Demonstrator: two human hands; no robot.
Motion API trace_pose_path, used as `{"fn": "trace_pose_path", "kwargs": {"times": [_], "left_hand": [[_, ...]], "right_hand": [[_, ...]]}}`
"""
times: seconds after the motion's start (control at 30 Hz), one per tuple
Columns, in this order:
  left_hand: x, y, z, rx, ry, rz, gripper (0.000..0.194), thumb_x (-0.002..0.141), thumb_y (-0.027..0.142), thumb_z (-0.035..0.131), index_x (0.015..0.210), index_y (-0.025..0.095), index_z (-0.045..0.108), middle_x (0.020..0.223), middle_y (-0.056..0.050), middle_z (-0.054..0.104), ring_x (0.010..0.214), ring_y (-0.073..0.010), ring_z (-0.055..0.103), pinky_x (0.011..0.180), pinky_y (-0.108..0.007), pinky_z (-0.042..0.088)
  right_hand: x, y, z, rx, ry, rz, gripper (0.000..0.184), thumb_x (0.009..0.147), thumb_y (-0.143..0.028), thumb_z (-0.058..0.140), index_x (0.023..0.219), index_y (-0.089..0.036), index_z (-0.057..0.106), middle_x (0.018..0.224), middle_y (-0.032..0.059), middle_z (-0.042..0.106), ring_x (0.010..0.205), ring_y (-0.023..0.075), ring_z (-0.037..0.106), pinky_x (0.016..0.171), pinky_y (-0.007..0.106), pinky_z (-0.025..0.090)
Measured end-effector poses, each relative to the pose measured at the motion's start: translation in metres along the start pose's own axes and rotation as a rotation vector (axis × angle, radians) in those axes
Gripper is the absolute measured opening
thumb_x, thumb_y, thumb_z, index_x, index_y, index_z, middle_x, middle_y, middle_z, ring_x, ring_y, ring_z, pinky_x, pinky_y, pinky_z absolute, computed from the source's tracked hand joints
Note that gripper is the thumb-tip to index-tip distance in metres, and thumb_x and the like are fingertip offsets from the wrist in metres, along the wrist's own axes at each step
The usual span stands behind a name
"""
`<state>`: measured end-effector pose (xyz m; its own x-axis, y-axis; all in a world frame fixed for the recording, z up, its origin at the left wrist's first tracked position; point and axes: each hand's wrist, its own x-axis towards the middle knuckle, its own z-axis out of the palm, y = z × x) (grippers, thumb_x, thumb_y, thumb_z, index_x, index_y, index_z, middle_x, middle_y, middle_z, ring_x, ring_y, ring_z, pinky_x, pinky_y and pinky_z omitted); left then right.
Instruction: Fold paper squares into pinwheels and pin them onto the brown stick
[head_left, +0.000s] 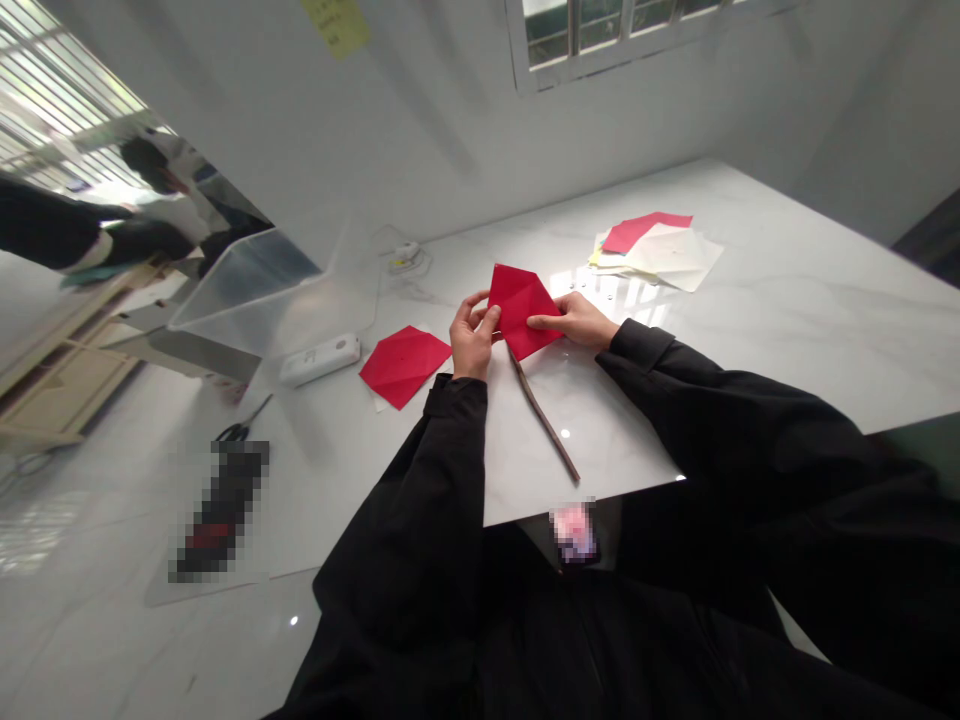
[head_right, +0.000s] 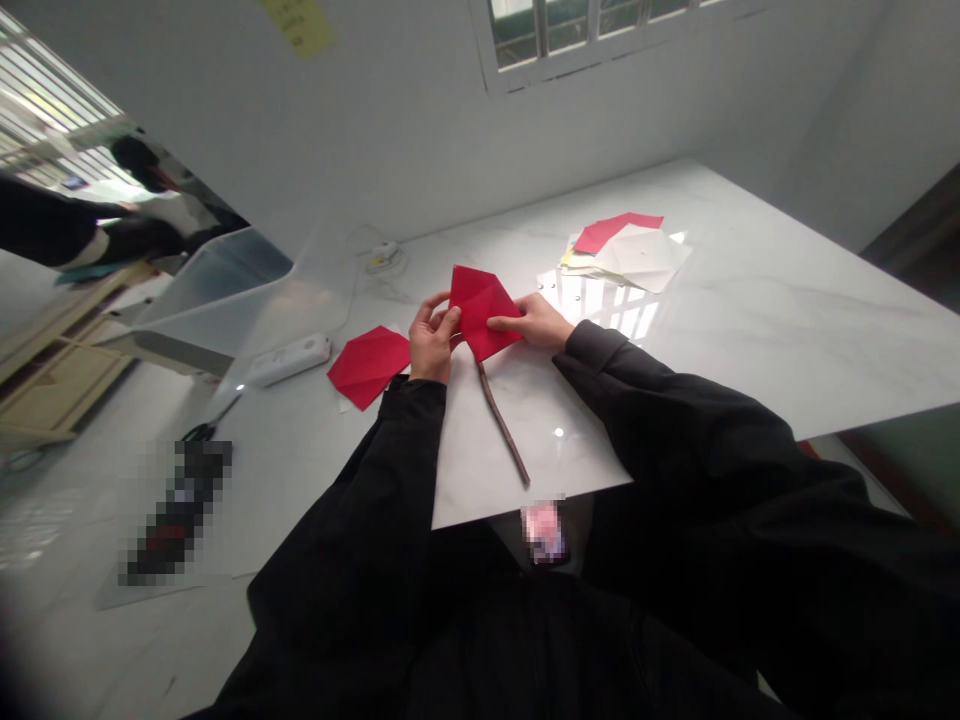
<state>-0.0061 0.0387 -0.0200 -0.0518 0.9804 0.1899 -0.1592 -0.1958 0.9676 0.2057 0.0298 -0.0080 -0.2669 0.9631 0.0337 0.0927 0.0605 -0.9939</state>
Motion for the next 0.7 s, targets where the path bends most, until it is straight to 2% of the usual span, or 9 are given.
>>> {"fn": "trace_pose_path", "kwargs": {"times": [0.1,0.27,0.43,0.57,0.7], "left_hand": [[-0.0009,0.0030,-0.0012,-0.015,-0.012,0.013,0.054,0.075,0.047,0.090,0.121,0.028,0.069,0.098,-0.002,0.077,0.081,-0.0167,0.075,0.069,-0.026,0.059],[-0.0001,0.0028,-0.0022,-0.066,0.017,-0.004,0.051,0.069,0.046,0.094,0.109,0.025,0.069,0.100,-0.002,0.078,0.081,-0.0158,0.074,0.069,-0.024,0.059],[0.0000,0.0003,-0.0016,-0.100,-0.021,-0.055,0.057,0.069,0.044,0.094,0.117,0.026,0.069,0.100,-0.002,0.078,0.089,-0.0181,0.076,0.076,-0.027,0.061],[0.0008,-0.0017,-0.0018,-0.117,-0.059,-0.056,0.054,0.066,0.050,0.095,0.104,0.022,0.068,0.100,-0.004,0.079,0.095,-0.0215,0.077,0.084,-0.032,0.062],[0.0012,-0.0017,-0.0023,-0.142,-0.059,-0.065,0.057,0.062,0.051,0.098,0.098,0.022,0.066,0.094,-0.002,0.079,0.091,-0.0199,0.077,0.081,-0.030,0.062]], "right_hand": [[0.0004,0.0010,-0.0012,-0.012,-0.037,0.012,0.050,0.069,-0.055,0.091,0.087,-0.010,0.081,0.078,0.0064,0.076,0.065,0.0138,0.060,0.059,0.025,0.044],[0.0010,0.0024,-0.0025,-0.026,-0.048,0.011,0.049,0.069,-0.056,0.091,0.086,-0.011,0.082,0.077,0.0059,0.076,0.066,0.0144,0.061,0.060,0.026,0.044],[0.0012,0.0025,-0.0023,-0.021,-0.056,0.014,0.047,0.070,-0.054,0.090,0.088,-0.011,0.082,0.079,0.0062,0.076,0.067,0.0151,0.062,0.061,0.026,0.046],[0.0020,0.0034,-0.0023,-0.030,-0.057,0.015,0.046,0.071,-0.052,0.089,0.088,-0.011,0.082,0.077,0.0050,0.075,0.066,0.0144,0.061,0.062,0.026,0.045],[0.0020,0.0027,-0.0020,-0.028,-0.049,0.012,0.046,0.070,-0.052,0.089,0.086,-0.010,0.081,0.075,0.0041,0.073,0.065,0.0129,0.058,0.060,0.025,0.042]]}}
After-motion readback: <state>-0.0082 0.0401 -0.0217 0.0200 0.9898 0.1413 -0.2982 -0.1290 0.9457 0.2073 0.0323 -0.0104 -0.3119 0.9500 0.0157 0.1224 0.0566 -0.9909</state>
